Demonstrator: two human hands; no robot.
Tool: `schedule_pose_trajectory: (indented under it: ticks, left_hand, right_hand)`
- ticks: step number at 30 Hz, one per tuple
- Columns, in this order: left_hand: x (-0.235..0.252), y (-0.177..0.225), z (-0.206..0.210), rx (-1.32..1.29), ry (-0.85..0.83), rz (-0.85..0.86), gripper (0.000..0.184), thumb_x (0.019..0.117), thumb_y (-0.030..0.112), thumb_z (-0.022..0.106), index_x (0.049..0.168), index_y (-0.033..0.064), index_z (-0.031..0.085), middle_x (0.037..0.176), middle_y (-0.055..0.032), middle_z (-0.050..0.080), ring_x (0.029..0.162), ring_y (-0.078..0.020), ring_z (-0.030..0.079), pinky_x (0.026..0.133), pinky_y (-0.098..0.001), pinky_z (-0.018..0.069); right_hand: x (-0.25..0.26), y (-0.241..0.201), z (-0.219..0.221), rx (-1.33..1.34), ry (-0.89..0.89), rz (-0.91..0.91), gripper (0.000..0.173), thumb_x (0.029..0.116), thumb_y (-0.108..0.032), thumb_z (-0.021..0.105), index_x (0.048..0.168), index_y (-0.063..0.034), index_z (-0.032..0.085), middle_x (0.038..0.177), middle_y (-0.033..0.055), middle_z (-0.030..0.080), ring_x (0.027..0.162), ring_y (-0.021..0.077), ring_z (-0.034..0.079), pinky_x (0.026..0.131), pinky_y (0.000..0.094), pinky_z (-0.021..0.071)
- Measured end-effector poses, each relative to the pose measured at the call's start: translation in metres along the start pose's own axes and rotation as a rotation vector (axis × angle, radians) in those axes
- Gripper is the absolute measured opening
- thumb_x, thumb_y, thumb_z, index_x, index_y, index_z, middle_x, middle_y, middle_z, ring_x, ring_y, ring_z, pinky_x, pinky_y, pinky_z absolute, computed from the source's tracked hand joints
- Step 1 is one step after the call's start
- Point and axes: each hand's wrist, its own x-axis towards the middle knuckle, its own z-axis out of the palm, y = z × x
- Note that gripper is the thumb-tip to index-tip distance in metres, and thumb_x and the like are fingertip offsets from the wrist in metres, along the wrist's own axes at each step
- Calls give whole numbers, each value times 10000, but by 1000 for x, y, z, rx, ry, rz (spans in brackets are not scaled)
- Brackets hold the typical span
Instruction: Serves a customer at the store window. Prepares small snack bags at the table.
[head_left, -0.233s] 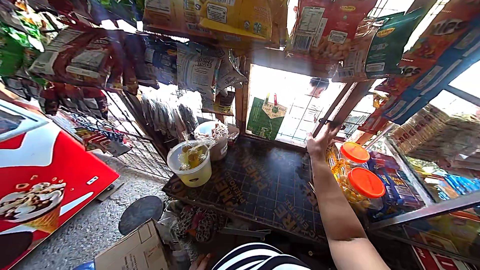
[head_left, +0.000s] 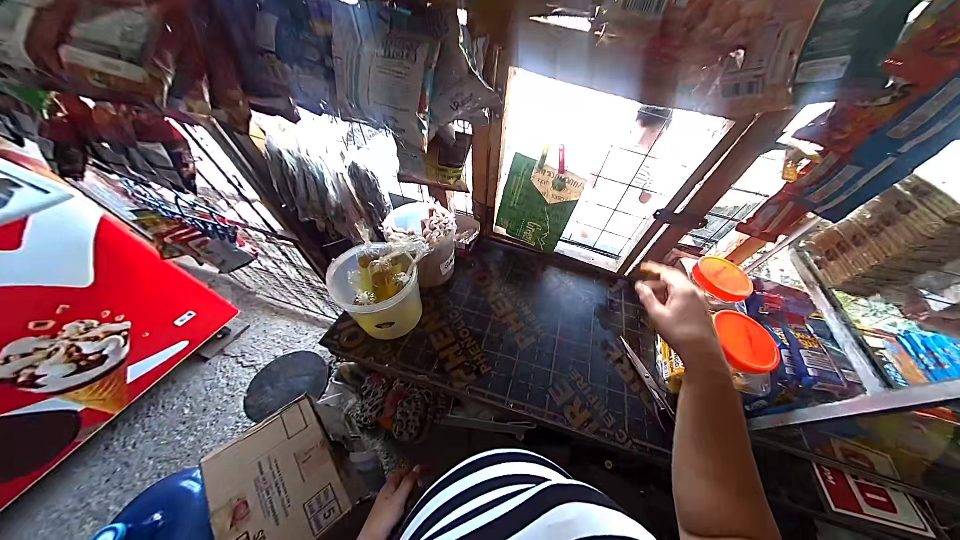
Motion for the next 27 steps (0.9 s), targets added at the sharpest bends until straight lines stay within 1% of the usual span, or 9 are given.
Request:
schedule_pose_trajectory:
  ticks: [3,6,9,12,14,16,21,23,27]
  left_hand:
    - [5,-5,0,-29,13,15,332,1093,141,387,1135,-33,667,713,64,587,600,41,501,643,-154,448]
    - [5,3,2,-18,13,1,325,1094,134,393,1127,-38,668,716,59,583,613,40,507,651,-155,443]
    - [5,13,3,1,-9,-31,312,1097,128,403,1137,-34,667,787,34,612,667,44,527,690,-151,448]
    - [12,15,3,-3,-43,-42,315,1099,136,398,1142,-22,667,767,44,601,653,33,530,683,-162,460]
    - [15,18,5,1,-52,-53,305,1102,141,413,1143,-30,664,773,34,608,658,28,534,686,-169,463]
    - [15,23,8,32,-65,-71,307,1106,149,415,1153,-32,659,809,9,604,693,10,532,708,-186,456]
    - [23,21,5,81,-137,-66,329,1110,172,402,1186,-25,655,939,-51,655,810,-28,580,805,-241,481]
    - [27,18,4,83,-147,-61,329,1111,181,407,1195,-14,658,940,-49,654,811,-34,578,806,-246,479]
    - [26,19,4,69,-141,-44,326,1108,170,413,1190,-28,658,963,-67,661,830,-45,581,822,-258,477]
  right_hand:
    - [-51,12,-2,-89,-277,-15,291,1048,-134,545,1270,-10,687,1205,187,707,1074,318,696,998,494,519]
    - [-88,28,0,-165,-277,81,206,1024,-74,585,1138,-8,744,1040,180,745,910,322,728,886,508,563]
    - [-104,33,-7,-342,-358,280,198,1025,-127,607,1122,-16,741,1094,208,729,1048,381,699,937,574,522]
    - [-108,26,1,-489,-504,405,339,1008,-295,652,1228,-41,696,1242,205,680,1157,408,650,949,612,497]
    - [-112,27,16,-516,-419,374,361,996,-300,672,1228,-25,687,1257,205,663,1109,407,669,900,602,522]
    - [-117,30,29,-520,-295,346,281,1002,-235,662,1173,-16,706,1220,202,676,1044,403,694,849,587,544]
    - [-122,34,35,-475,-3,196,145,929,-155,724,988,-28,759,986,184,730,867,398,726,686,600,550]
    - [-118,36,27,-318,58,119,141,925,-156,740,1006,-47,776,970,165,738,832,364,724,704,599,556]
    - [-99,31,5,64,180,6,164,908,-139,735,1028,-30,758,935,120,711,714,177,666,687,369,578]
